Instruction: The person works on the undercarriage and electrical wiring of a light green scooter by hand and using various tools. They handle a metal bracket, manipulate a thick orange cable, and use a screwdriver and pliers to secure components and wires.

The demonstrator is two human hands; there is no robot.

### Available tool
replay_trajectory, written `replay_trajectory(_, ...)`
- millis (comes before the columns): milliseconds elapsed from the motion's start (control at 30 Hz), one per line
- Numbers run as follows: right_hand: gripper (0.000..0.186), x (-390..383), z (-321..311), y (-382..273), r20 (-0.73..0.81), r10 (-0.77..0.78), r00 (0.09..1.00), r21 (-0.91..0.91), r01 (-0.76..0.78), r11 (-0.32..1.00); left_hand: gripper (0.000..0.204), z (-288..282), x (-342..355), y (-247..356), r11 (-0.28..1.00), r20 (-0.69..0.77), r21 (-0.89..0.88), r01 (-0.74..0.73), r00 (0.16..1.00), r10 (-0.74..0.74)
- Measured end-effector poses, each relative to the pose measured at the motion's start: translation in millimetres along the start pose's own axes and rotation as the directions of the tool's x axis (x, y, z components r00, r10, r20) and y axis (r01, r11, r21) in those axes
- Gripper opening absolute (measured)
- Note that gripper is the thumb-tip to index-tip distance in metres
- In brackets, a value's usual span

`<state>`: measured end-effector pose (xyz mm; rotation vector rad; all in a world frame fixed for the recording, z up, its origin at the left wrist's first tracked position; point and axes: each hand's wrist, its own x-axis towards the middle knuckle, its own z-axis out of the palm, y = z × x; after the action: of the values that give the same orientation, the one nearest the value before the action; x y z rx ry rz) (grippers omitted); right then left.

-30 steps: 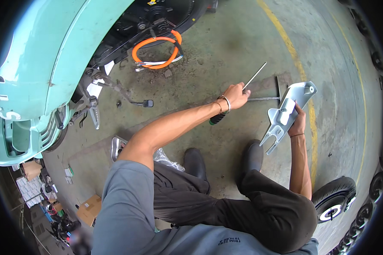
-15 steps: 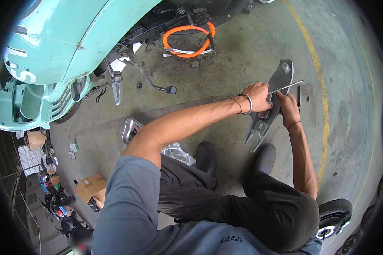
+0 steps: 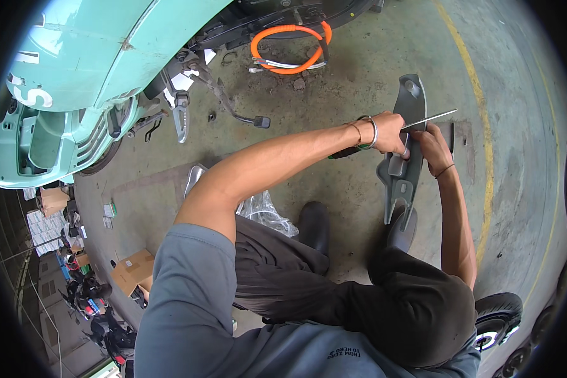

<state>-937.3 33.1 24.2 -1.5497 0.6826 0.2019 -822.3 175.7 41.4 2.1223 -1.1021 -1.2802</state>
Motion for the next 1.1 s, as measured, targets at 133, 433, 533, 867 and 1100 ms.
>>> replay_trajectory(133, 0.028, 25, -19, 6, -0.088, -0.057, 0.994, -0.196, 0.038, 0.98, 0.051, -13, 4, -5, 0.994, -0.092, 0.035, -0.102, 0.99, 0.104)
replay_trajectory(433, 0.042, 96, -83, -2, -0.165, -0.561, 0.811, -0.985, -0.162, 0.056, 0.047, -37, 28, -60, 0.908, -0.173, 0.418, 0.016, 0.983, 0.063)
replay_trajectory(533, 0.049, 119, -73, 14, 0.004, -0.656, 0.755, -0.98, -0.127, -0.152, 0.042, -21, 19, -102, 0.888, -0.264, 0.405, 0.22, 0.957, -0.117)
replay_trajectory(867, 0.078, 100, -73, 70, 0.092, -0.5, 0.861, -0.996, 0.076, -0.053, 0.049, -8, 31, -120, 0.845, -0.178, 0.446, 0.293, 0.955, -0.237)
replay_trajectory(1100, 0.082, 103, -73, 45, 0.06, -0.365, 0.929, -0.989, 0.106, 0.106, 0.047, -4, 60, -116, 0.854, -0.192, 0.458, 0.249, 0.965, -0.179)
